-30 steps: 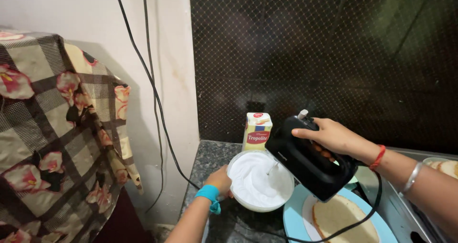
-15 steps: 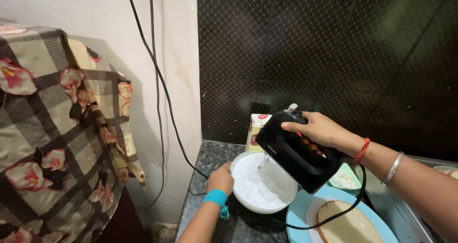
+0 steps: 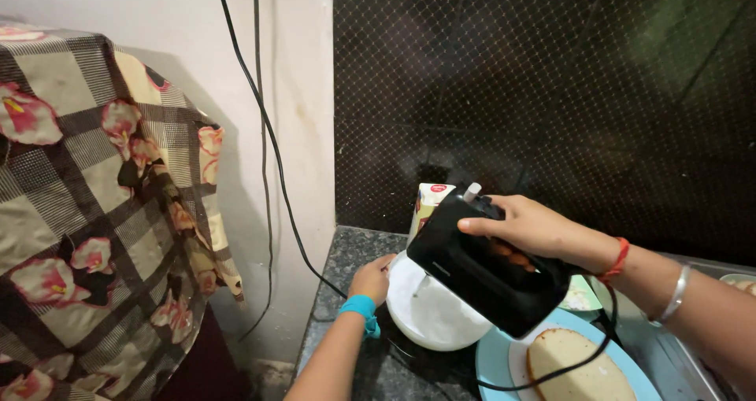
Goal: The person whips cream in a bowl using a hand mixer, then detaches the beaters and sets the mixer down.
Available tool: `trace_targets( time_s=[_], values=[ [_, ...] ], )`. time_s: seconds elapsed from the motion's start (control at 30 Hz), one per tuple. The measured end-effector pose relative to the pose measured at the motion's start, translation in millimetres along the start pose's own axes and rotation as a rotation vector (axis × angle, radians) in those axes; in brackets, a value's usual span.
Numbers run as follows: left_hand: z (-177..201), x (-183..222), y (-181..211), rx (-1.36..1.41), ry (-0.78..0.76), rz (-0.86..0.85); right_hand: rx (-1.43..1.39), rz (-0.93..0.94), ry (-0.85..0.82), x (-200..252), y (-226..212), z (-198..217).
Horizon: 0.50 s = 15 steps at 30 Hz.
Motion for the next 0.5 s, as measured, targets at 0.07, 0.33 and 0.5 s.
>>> trace_targets(
  time_s=[0.07,0.33,0.5],
  values=[
    [1.7,1.6,3.6,-0.059,0.009,-0.004,-0.012,-0.306,-0.004,16.9,22.9,5.1],
    [0.9,8.5,9.1,-0.290,-0.009,0.037,0.147,-0.379,-0.024,40.5,31.6,24.2],
    [4.1,13.3,14.5,-0.325,-0.028,0.040,0.260,-0.429,0.074,41.0,53.4,43.9]
  ],
)
Point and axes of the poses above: each hand's wrist, its own x-axis away from the middle knuckle, its own z-axis out of the back of the hand, y = z × x, the point moved 10 cm from there along -x, towards the middle knuckle, and after that the axes turned 2 degrees about y, right-handed, at the moved point
